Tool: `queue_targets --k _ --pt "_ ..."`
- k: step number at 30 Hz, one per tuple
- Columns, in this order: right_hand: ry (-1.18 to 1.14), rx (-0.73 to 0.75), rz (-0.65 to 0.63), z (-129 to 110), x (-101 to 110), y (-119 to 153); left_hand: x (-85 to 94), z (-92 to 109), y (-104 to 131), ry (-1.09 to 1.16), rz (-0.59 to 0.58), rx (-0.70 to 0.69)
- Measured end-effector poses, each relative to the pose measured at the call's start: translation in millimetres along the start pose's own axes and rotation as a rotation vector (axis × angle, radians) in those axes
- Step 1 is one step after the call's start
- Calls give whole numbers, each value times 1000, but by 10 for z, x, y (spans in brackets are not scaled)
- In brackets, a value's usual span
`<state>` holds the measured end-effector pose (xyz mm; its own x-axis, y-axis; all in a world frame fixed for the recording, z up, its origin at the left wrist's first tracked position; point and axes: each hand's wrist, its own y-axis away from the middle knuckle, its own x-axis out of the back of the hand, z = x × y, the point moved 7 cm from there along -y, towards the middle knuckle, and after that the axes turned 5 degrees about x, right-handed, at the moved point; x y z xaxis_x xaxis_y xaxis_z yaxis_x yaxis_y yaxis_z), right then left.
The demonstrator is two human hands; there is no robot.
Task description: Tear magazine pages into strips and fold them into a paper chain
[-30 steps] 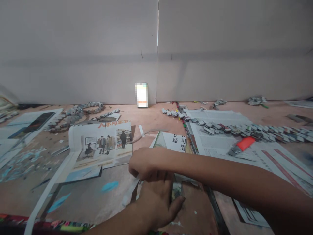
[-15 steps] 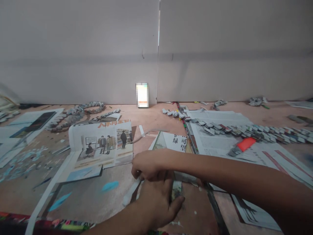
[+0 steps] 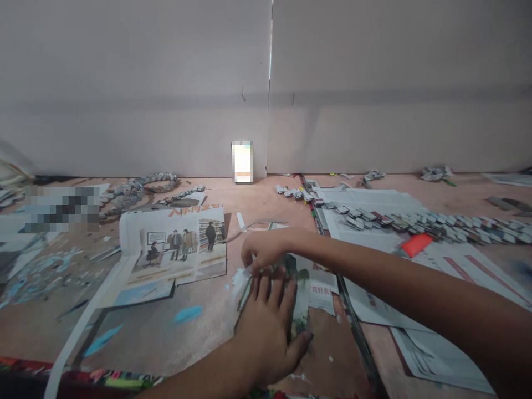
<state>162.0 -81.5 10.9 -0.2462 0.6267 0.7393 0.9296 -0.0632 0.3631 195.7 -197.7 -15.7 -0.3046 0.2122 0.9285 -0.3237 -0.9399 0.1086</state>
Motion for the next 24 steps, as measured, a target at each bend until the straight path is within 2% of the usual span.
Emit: queue_targets --k 5,14,21,23,24 --pt "77 -83 -4 191 237 164 -19 -11 -3 2 -8 -13" --pt "85 -303 65 739 648 508 -13 -7 5 28 -23 -12" --pt "199 -614 136 1144 1088 968 26 -2 13 37 -35 -24" --pt "248 -710 193 1327 1206 1132 46 8 17 44 -39 -30" --pt "278 -754 264 1417 1286 1232 49 13 17 48 -42 -34"
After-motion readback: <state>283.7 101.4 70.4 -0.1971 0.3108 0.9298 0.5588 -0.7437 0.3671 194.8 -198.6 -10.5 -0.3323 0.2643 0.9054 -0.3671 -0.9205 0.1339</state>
